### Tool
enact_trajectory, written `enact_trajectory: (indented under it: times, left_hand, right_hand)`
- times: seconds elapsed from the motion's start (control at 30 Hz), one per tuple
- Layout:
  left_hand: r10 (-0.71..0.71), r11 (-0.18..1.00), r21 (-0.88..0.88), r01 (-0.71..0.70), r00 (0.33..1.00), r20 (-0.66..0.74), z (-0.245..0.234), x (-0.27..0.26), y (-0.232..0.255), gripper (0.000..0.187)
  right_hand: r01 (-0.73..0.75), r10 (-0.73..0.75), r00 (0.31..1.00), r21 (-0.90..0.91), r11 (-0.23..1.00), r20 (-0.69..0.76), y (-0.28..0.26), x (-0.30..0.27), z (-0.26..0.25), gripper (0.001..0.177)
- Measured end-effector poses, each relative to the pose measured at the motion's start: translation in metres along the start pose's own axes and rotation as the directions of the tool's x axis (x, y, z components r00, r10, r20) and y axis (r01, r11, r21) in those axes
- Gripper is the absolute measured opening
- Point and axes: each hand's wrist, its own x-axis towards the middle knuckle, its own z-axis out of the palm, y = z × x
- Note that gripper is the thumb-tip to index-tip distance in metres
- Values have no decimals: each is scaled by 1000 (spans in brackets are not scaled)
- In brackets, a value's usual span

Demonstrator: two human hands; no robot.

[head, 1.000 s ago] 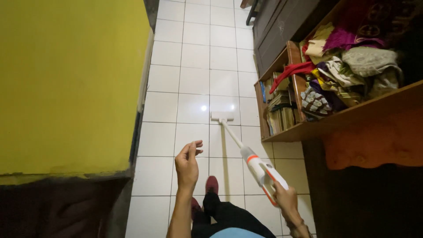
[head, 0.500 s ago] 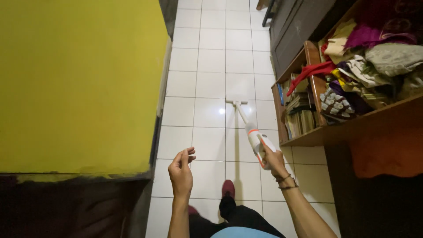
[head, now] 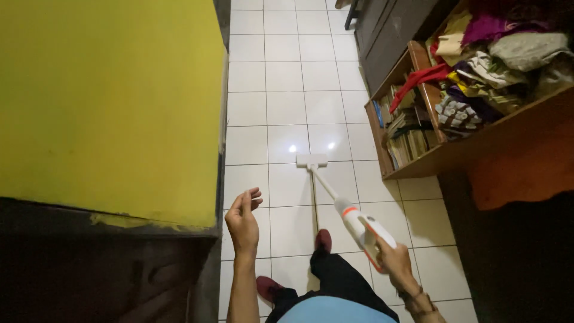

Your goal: The person vacuums the tiled floor using a vacuum cleaner.

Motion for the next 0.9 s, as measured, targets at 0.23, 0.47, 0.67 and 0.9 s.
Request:
enact_trajectory:
  times: [0.23,0.47,0.67,0.9]
  left_hand:
    - [17,996,-91,-14,999,35,-4,14,-11,42]
    - [69,998,1,-69,997,-35,-12,39,-1,42]
    - [98,988,-103,-118,979,-180,-20,70,-24,38]
    - [71,995,-53,-80,986,-153,-21,53,-18,40]
  right_hand:
    - [74,-86,993,-130,989,-86,16,-3,23,44]
    - [110,-115,992,-83,990,-46,-32,75,68,48]
    - [200,-203,979,-107,974,-11,-86,162,113,55]
    - [81,-84,983,24,996,162,-142,141,139,60]
